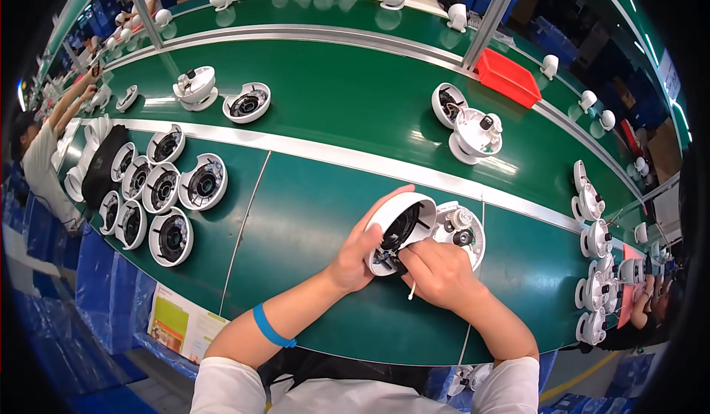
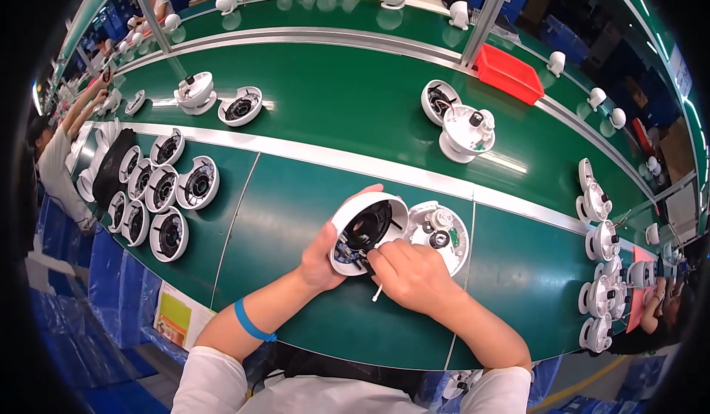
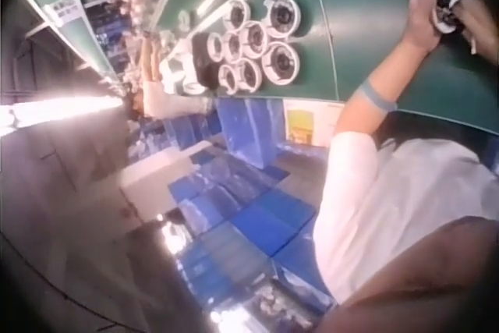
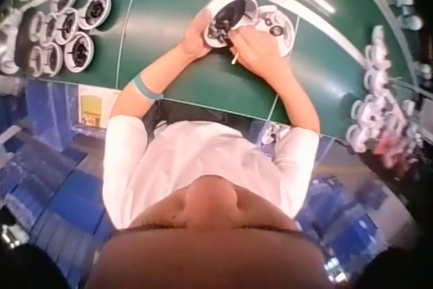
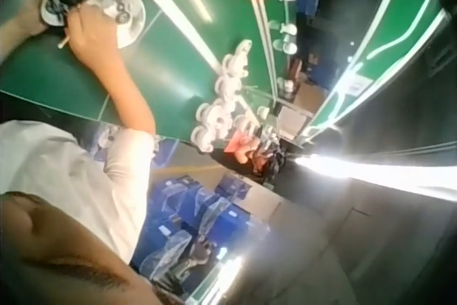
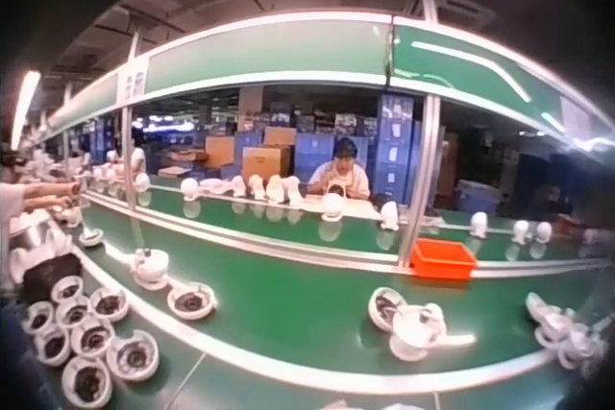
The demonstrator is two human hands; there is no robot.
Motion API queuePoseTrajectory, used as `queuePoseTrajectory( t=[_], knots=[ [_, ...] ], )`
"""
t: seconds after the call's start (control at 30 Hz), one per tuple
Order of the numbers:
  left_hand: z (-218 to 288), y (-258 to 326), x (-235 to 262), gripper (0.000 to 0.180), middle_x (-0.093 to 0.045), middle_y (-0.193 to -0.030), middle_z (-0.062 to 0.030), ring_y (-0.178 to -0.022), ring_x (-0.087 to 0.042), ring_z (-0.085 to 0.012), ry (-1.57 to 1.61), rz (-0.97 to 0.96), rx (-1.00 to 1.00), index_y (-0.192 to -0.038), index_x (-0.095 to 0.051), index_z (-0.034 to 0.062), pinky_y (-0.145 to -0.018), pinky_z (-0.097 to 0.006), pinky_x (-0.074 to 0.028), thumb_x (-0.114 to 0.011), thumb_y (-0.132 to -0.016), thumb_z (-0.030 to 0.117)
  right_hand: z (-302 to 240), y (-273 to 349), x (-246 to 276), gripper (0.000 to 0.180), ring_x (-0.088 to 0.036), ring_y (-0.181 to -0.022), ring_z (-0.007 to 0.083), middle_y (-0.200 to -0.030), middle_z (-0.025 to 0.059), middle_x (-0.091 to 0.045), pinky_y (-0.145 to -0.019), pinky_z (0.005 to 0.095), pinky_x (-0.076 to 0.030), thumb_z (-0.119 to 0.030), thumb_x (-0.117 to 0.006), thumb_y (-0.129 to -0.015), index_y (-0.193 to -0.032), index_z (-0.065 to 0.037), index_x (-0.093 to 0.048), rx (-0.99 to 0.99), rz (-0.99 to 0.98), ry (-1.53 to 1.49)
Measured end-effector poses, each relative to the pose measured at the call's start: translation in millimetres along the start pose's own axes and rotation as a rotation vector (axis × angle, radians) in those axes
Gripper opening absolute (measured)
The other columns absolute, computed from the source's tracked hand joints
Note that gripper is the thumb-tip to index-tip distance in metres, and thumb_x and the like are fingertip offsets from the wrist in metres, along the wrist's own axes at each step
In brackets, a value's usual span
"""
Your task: Assemble components of a white circular surveillance camera on a factory assembly line, including plugging in wires and securing parts with a screwdriver.
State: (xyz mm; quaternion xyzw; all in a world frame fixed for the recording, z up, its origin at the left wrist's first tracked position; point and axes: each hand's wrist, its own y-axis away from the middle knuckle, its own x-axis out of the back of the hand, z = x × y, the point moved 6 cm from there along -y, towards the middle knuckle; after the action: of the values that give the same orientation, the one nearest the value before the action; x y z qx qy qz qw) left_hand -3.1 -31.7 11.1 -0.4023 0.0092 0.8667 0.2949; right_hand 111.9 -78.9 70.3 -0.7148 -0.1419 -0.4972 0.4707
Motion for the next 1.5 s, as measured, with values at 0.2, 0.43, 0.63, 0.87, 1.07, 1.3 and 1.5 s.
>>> queuePoseTrajectory(
  t=[0.2,0.43,0.63,0.87,1.07,1.3,1.5],
  knots=[
    [5,-3,-4,0.108,-0.038,-0.162,-0.0236,-0.146,-0.046,-0.0323,-0.159,-0.02,-0.058,-0.163,-0.02,-0.0009,-0.12,-0.043,-0.038,-0.071,-0.089,0.059,1,4,-7,0.027,-0.058,-0.067,0.0138,-0.078,0.0017,-0.054,-0.048,0.0286,-0.043,-0.016,-0.073,-0.07,-0.094,-0.004,-0.069,0.006,0.031,0.139],
    [2,-3,-5,0.108,-0.032,-0.164,-0.0246,-0.146,-0.044,-0.0335,-0.348,-0.026,-0.126,-0.163,-0.021,-0.0019,-0.119,-0.044,-0.037,-0.07,-0.089,0.061,2,7,-10,0.025,-0.061,-0.062,0.019,-0.079,0.0054,-0.058,-0.047,0.0338,-0.046,-0.007,-0.076,-0.068,-0.089,-0.003,-0.066,-0.033,0.007,0.115],
    [0,-1,-7,0.105,-0.032,-0.164,-0.0239,-0.146,-0.044,-0.0325,-0.418,-0.072,-0.138,-0.163,-0.02,-0.0014,-0.118,-0.043,-0.038,-0.068,-0.092,0.06,14,7,-4,0.019,-0.068,-0.069,0.0207,-0.085,0.0071,-0.067,-0.051,0.0348,-0.053,-0.002,-0.072,-0.076,-0.095,-0.003,-0.072,-0.153,0.016,-0.101],
    [-4,-2,-14,0.104,-0.033,-0.164,-0.0232,-0.146,-0.044,-0.0311,-0.402,-0.095,-0.127,-0.163,-0.019,-0.0008,-0.12,-0.043,-0.035,-0.064,-0.093,0.062,18,18,-8,0.019,-0.069,-0.066,0.0244,-0.089,0.0098,-0.07,-0.054,0.0364,-0.055,0.001,-0.073,-0.077,-0.096,-0.001,-0.072,-0.24,0.05,-0.149],
    [-8,-7,6,0.078,-0.046,-0.154,-0.0182,-0.142,-0.048,-0.0282,0.073,0.153,-0.087,-0.164,-0.021,0.004,-0.119,-0.042,-0.038,-0.052,-0.105,0.044,28,14,4,0.026,-0.073,-0.09,0.0329,-0.103,0.0174,-0.069,-0.073,0.037,-0.061,0.009,-0.069,-0.08,-0.105,0.001,-0.069,-0.369,0.146,-0.608],
    [-8,-11,-1,0.087,-0.044,-0.157,-0.0187,-0.139,-0.052,-0.0294,-0.009,0.115,-0.041,-0.165,-0.021,0.0042,-0.115,-0.044,-0.045,-0.057,-0.102,0.052,15,15,12,0.029,-0.069,-0.075,0.0274,-0.089,0.0108,-0.066,-0.062,0.0363,-0.057,0.004,-0.076,-0.071,-0.099,0.001,-0.07,-0.178,0.177,-0.238],
    [-11,-13,-9,0.111,-0.037,-0.162,-0.0222,-0.141,-0.05,-0.0307,-0.337,0.054,-0.11,-0.164,-0.02,0.001,-0.117,-0.045,-0.042,-0.068,-0.09,0.068,8,19,9,0.031,-0.066,-0.065,0.0226,-0.079,0.0061,-0.061,-0.053,0.0366,-0.052,-0.008,-0.08,-0.068,-0.097,-0.002,-0.069,-0.152,0.057,-0.131]
  ],
)
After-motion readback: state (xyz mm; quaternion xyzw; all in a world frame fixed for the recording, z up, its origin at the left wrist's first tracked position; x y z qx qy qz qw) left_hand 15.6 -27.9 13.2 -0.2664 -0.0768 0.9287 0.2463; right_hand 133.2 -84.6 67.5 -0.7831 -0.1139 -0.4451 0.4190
